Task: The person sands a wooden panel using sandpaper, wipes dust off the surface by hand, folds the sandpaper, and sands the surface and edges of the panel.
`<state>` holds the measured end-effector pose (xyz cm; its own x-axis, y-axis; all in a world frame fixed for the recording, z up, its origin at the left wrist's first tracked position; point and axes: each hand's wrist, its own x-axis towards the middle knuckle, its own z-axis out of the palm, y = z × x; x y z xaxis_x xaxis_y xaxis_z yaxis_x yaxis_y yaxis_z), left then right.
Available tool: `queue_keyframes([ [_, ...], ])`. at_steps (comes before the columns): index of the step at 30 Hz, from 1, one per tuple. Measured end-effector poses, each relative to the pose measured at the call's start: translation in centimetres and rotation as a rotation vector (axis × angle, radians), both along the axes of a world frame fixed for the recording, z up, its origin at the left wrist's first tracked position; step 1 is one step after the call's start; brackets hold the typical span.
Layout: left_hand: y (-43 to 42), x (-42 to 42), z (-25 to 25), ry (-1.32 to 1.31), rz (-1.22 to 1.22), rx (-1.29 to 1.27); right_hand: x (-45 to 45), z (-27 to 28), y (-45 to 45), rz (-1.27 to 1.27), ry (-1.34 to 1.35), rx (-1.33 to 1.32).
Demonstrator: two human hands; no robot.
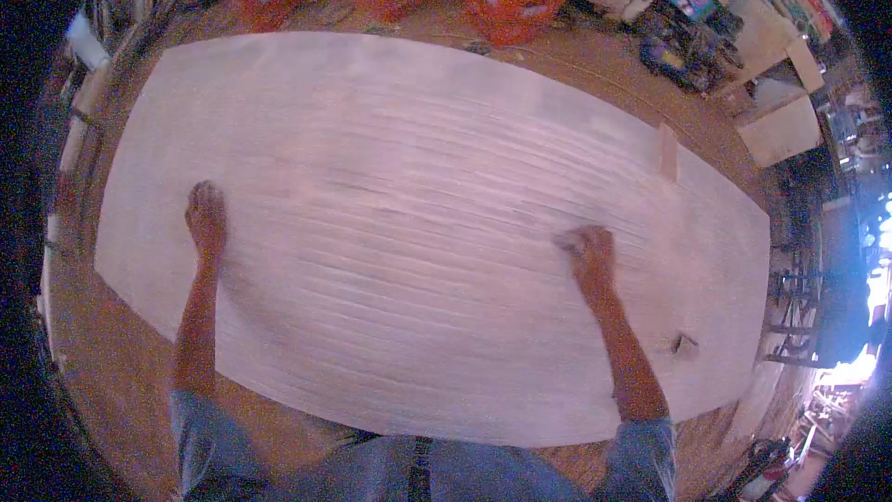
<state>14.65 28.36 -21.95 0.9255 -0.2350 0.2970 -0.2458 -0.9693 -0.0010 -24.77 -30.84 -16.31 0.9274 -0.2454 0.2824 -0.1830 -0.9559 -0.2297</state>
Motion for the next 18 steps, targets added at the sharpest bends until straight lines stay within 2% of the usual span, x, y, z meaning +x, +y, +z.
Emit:
queue_keyframes([
  [1,-0.8,-0.4,1.1,0.004,0.01,0.004,3.3,-0.3,3.0,0.012,0.075,0.015],
  [2,-1.6,-0.7,2.2,0.052,0.035,-0.048,6.5,-1.2,5.8,0.181,0.019,-0.09],
  [4,-1.4,-1.1,2.9,0.098,0.071,-0.096,15.1,-2.7,14.1,0.097,0.094,0.017],
  [5,-1.3,-0.9,2.4,0.049,0.057,-0.069,18.8,-3.0,18.0,0.254,-0.009,-0.034],
  [6,-1.1,-0.7,1.9,-0.001,0.04,-0.042,22.9,-1.8,22.1,0.23,-0.059,0.084],
  [7,-0.5,-0.4,1.3,-0.01,0.04,-0.041,26.3,-3.5,24.9,0.294,-0.213,0.086],
  [9,-0.3,0.2,1.0,-0.015,0.026,0.017,29.8,-0.6,28.8,0.323,0.114,-0.016],
  [13,-0.9,-1.2,2.6,0.065,0.038,-0.169,23.2,-3.6,21.6,0.39,-0.05,0.016],
  [14,-0.4,-1.2,2.1,0.016,0.006,-0.138,19.1,-3.1,18.1,0.293,-0.043,-0.021],
  [15,0.1,-1.3,1.7,-0.033,-0.029,-0.103,15.4,-0.4,14.6,0.214,0.263,0.016],
  [16,0.1,-1.3,1.5,-0.027,-0.027,-0.107,11.0,-2.4,10.0,0.221,0.074,-0.19],
  [17,0.0,-1.1,1.5,-0.018,-0.012,-0.098,8.1,0.3,7.5,0.227,0.038,-0.152],
  [18,-0.2,-1.0,1.7,-0.008,0.006,-0.089,5.2,-0.3,4.2,0.113,0.021,-0.102],
])
